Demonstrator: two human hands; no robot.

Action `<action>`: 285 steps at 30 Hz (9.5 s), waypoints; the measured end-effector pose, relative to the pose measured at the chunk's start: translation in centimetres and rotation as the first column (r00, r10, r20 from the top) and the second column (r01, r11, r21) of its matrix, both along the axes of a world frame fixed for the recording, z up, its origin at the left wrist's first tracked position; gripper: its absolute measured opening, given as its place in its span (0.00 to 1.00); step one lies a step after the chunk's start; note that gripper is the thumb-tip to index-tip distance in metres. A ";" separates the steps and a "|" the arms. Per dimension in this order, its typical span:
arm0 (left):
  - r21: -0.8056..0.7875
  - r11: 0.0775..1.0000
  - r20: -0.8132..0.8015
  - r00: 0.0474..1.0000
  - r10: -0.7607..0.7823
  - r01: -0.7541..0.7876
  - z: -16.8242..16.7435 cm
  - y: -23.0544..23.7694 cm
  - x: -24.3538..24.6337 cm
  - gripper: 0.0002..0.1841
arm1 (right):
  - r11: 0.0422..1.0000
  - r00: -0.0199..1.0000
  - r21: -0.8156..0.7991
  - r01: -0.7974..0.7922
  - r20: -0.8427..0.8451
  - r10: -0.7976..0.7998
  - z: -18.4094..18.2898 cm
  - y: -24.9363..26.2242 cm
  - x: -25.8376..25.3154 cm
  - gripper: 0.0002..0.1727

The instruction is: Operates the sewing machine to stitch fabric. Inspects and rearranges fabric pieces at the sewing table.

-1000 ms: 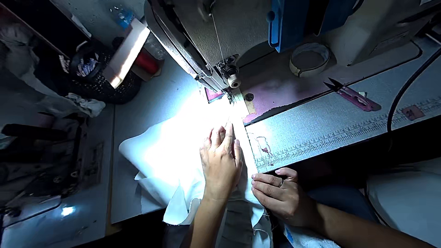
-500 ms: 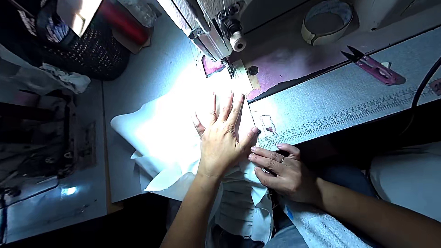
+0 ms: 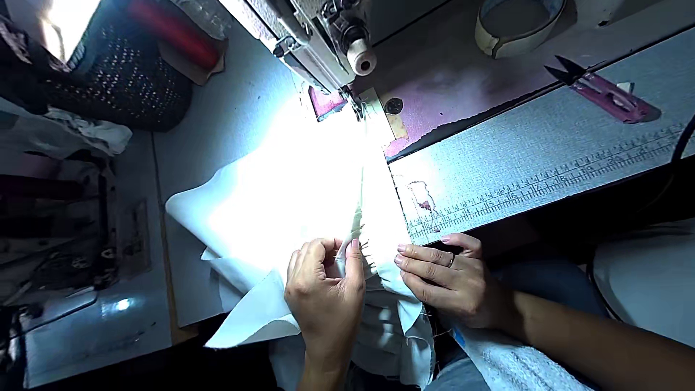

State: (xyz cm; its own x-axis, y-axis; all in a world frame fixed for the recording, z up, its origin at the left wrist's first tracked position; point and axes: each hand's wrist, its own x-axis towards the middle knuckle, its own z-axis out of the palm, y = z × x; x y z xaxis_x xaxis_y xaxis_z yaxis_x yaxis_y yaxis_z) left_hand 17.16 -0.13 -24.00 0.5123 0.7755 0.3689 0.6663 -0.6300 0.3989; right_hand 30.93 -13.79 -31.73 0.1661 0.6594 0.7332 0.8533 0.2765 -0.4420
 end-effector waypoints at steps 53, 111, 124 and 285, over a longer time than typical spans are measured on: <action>-0.292 0.956 0.275 0.959 0.070 0.014 -2.2 -7.8 -0.5 0.08 | 1.000 1.000 0.021 -0.009 -0.026 0.010 -0.4 0.0 -0.2 0.12; -0.057 0.772 -0.162 0.758 -0.632 0.633 1.0 -3.4 -0.7 0.11 | 0.986 0.997 0.150 -0.071 0.006 0.071 -2.2 0.2 0.6 0.10; -0.095 0.989 0.029 0.993 -0.115 0.117 -0.7 -7.0 2.7 0.07 | 0.976 0.991 0.170 -0.135 0.026 0.132 -2.9 0.3 0.8 0.16; -0.084 0.971 -0.305 0.922 -0.237 0.222 3.1 6.8 11.8 0.09 | 0.995 0.987 -0.100 -0.029 0.157 0.044 8.7 6.4 -2.5 0.19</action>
State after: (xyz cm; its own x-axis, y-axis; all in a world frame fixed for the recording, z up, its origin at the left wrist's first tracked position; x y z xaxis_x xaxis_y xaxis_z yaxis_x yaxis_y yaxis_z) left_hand 28.96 6.71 -20.91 0.7614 0.6355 0.1283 0.6009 -0.7661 0.2282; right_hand 28.42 -7.38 -23.04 0.0277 0.7319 0.6808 0.9049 0.2711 -0.3282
